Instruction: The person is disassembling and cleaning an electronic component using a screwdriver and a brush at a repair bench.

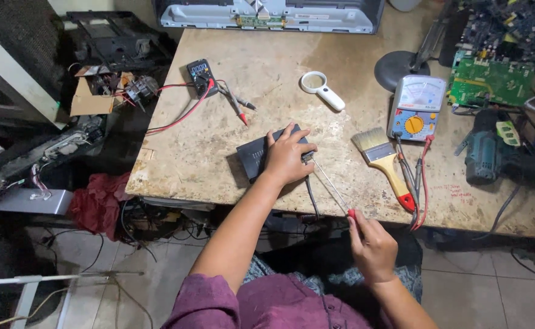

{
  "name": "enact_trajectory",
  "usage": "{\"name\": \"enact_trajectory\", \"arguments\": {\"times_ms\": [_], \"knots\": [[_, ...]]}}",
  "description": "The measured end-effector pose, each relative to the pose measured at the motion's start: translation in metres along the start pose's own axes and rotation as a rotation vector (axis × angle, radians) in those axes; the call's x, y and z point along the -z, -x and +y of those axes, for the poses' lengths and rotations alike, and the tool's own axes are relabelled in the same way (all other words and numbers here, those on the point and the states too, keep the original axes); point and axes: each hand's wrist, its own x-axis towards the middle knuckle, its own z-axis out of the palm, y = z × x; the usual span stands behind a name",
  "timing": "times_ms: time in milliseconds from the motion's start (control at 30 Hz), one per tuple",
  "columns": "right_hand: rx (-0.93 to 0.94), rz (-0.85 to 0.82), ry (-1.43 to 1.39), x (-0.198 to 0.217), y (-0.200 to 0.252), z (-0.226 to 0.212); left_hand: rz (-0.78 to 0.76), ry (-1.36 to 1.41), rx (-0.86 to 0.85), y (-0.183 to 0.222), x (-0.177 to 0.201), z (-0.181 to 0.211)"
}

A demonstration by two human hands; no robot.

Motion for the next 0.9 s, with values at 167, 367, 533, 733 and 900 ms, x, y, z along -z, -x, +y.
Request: {"name": "enact_trajectory", "arguments": {"times_ms": [167, 367, 533, 733, 900], "knots": [[-0.848, -0.481, -0.600, 0.023, -0.039, -0.011, -0.143, 0.090, 0.084, 0.000, 0.032, 0.011], [-1.217, -0.608, -1.017, 0.034, -0.061, -0.014, -0.093, 0.089, 0.212, -0.026, 0.020, -0.003], [-1.040, -0.527, -0.748, 0.019, -0.055, -0.007, -0.037, 0.112, 0.235, -0.034, 0.008, -0.008], [-1.105, -0.482, -0.856, 0.016, -0.057, -0.004, -0.035, 0.097, 0.229, -0.036, 0.002, -0.009], [0.022, -0.175, 0.056, -0.008, -0.017, 0.025, -0.028, 0.086, 0.214, -0.036, 0.002, -0.008]]}}
